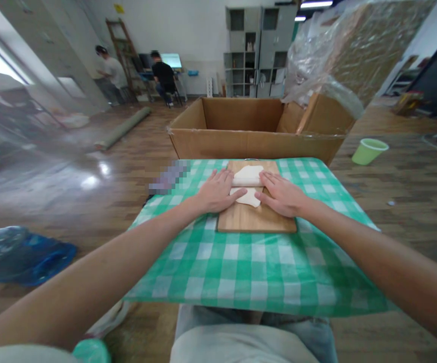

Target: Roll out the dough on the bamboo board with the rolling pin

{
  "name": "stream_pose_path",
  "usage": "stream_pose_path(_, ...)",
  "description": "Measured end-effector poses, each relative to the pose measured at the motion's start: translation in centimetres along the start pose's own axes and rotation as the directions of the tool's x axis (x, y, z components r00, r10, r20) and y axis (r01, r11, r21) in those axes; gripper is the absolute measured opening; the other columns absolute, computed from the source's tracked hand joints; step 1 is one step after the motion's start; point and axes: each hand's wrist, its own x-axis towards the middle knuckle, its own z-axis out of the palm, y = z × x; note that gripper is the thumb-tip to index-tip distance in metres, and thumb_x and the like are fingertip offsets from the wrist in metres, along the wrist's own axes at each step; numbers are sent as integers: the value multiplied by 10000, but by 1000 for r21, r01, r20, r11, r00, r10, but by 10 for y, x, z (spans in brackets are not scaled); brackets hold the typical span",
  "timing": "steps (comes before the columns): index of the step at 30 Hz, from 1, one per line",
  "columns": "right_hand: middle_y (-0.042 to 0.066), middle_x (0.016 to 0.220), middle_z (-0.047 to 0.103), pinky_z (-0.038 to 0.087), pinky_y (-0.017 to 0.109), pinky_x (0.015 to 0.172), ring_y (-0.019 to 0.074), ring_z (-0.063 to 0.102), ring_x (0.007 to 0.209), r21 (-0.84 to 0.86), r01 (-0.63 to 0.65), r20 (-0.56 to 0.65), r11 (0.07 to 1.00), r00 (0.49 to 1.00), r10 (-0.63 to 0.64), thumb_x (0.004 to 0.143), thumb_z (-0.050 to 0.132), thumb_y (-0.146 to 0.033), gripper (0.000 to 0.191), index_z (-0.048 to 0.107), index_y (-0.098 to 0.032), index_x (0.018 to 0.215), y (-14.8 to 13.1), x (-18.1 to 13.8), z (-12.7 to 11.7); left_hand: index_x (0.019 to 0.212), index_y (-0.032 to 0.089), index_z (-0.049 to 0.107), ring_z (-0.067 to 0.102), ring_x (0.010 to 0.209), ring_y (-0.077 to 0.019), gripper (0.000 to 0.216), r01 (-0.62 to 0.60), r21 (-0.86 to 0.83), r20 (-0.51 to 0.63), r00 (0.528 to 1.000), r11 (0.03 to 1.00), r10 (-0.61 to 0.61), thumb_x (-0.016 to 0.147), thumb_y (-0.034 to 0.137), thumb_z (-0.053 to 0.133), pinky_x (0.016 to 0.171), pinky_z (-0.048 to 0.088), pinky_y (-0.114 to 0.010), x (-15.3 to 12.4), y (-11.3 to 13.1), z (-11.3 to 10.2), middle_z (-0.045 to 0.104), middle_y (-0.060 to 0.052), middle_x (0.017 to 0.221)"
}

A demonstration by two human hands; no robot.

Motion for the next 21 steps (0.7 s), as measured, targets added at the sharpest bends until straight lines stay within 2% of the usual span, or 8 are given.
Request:
stream_pose_path(4, 258, 1701, 316, 249, 511, 1304, 360, 329, 1585, 24, 0, 43, 1000, 999, -1, 1049, 126, -718, 976, 335, 36, 1633, 13, 21, 2, 1642, 52, 317, 254, 1627, -316, 894, 38, -29, 78, 996, 999, -36, 1056, 696, 115, 1316, 162, -482, 27, -12, 0, 324, -217, 1718)
stream_pose_path(8, 207, 1693, 370, 254, 512, 1303, 345, 347, 1580, 26, 3, 43, 1000, 999, -4, 1037, 75, -741, 973, 385, -41, 1637, 23, 43, 4, 1691, 67, 190, 158, 1655, -295, 871, 80, -66, 109, 991, 995, -73, 1066, 659, 61, 1326, 132, -480, 46, -23, 5, 214, -194, 1758)
stream_pose_path(13, 200, 1721, 312, 210, 510, 1318, 346, 274, 1608, 14, -16, 59, 1000, 998, 15, 1031, 31, -738, 995, 352, -29, 1651, 43, 72, 11, 1695, 167, 238, 194, 1648, -292, 760, 68, -37, 131, 989, 997, -63, 1093, 583, 33, 1316, 169, -506, 70, -36, 9, 219, -145, 1769)
stream_pose_path(15, 173, 1730, 307, 199, 521, 1319, 345, 237, 1620, 11, -46, 60, 999, 997, 45, 1031, 23, -737, 979, 332, -60, 1667, 53, 83, 13, 1683, 207, 279, 215, 1641, -307, 722, 50, -1, 129, 990, 999, -49, 1103, 566, 39, 1304, 184, -540, 85, -41, 10, 227, -138, 1769)
stream_pose_path(21, 177, 1744, 275, 161, 563, 1316, 375, 153, 1636, -19, -108, 43, 994, 993, 108, 1012, 24, -775, 1012, 315, -68, 1675, 76, 109, 19, 1653, 305, 320, 241, 1622, -367, 585, -42, 88, 158, 987, 995, 28, 1127, 513, 171, 1264, 224, -626, 128, -59, 14, 251, -134, 1764)
